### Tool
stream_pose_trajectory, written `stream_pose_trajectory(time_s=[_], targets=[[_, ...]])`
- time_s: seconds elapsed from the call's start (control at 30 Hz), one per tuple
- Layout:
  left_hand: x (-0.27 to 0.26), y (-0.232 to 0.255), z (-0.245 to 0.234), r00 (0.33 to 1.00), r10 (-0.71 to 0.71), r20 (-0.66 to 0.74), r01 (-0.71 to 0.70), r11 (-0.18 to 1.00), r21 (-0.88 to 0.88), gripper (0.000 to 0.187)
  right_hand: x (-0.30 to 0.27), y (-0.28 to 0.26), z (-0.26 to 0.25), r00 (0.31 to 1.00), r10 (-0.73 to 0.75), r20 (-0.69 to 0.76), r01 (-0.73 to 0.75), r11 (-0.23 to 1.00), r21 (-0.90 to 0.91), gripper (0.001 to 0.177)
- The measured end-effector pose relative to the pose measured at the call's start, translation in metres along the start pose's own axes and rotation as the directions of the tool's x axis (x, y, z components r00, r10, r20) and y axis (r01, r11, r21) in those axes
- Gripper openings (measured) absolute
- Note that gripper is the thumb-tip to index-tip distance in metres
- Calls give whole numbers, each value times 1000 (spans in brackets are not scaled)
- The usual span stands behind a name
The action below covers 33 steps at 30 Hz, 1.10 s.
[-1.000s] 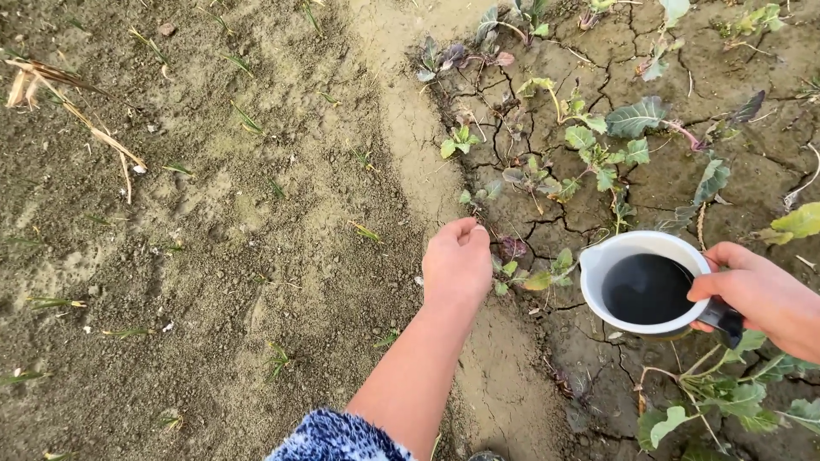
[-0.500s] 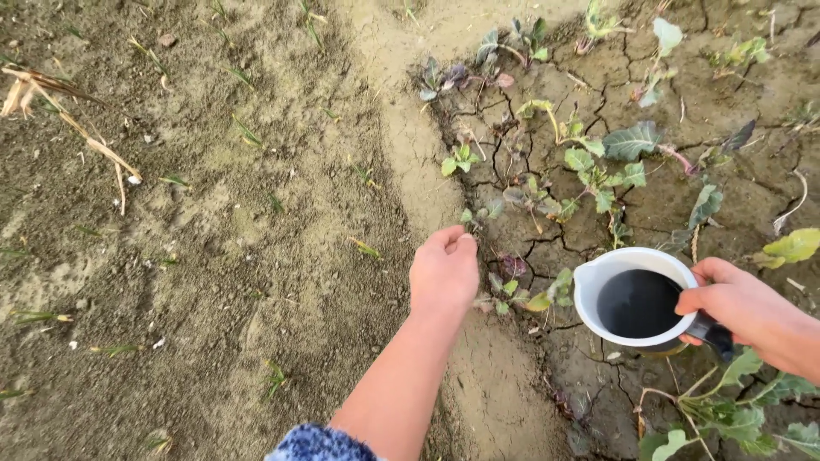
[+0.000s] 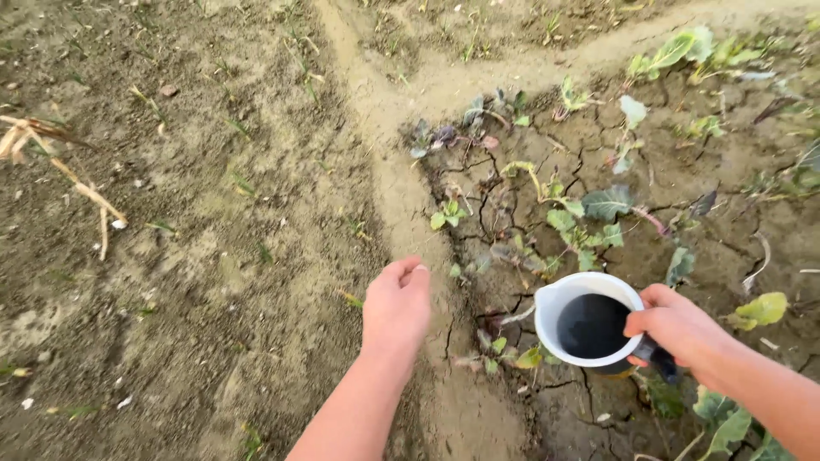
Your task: Watering small plants in a garden bed by scooping water from a bucket with a mug.
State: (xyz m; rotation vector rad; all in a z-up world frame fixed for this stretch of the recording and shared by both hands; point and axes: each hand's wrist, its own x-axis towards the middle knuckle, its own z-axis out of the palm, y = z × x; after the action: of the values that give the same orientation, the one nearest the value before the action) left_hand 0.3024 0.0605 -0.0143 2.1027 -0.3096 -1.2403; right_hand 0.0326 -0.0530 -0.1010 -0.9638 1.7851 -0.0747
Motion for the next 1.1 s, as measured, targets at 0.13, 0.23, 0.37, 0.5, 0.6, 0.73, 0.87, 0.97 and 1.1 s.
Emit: stream_pose_trajectory(time_s=[0.13, 0.23, 0.37, 0.5, 0.6, 0.73, 0.87, 0.97, 1.1], targets=[[4, 5, -1, 1000, -9, 0, 9, 998, -68, 47, 13, -3, 1, 999, -28, 33, 25, 997, 79, 23], [5, 8, -1, 1000, -9, 11, 10, 998, -68, 47, 25, -2, 1, 998, -26, 60, 22, 998, 65, 26], [11, 9, 0, 1000, -21, 11, 22, 998, -67, 47, 33, -3, 1, 998, -1, 69, 1, 1000, -6, 23], [21, -2, 8, 1000, 1, 22, 0, 996, -88, 47, 45, 10, -1, 996, -6, 92, 13, 997, -81, 18], [17, 0, 12, 998, -51, 20, 53, 994, -97, 50, 40, 9, 1, 993, 18, 118, 4, 982, -188, 15], [20, -6, 22, 998, -59, 16, 60, 996, -69, 48, 46, 16, 5, 989, 56, 139, -16, 961, -276, 17], [20, -6, 30, 997, -69, 35, 70, 997, -13, 49, 53, 24, 11, 981, 46, 189, 28, 929, -369, 17], [24, -8, 34, 998, -38, 41, 38, 999, 0, 46, 54, 27, 14, 978, 37, 204, 51, 911, -410, 20], [26, -5, 37, 999, -42, 35, 41, 999, 24, 45, 61, 30, 13, 977, 51, 206, 56, 874, -482, 24]])
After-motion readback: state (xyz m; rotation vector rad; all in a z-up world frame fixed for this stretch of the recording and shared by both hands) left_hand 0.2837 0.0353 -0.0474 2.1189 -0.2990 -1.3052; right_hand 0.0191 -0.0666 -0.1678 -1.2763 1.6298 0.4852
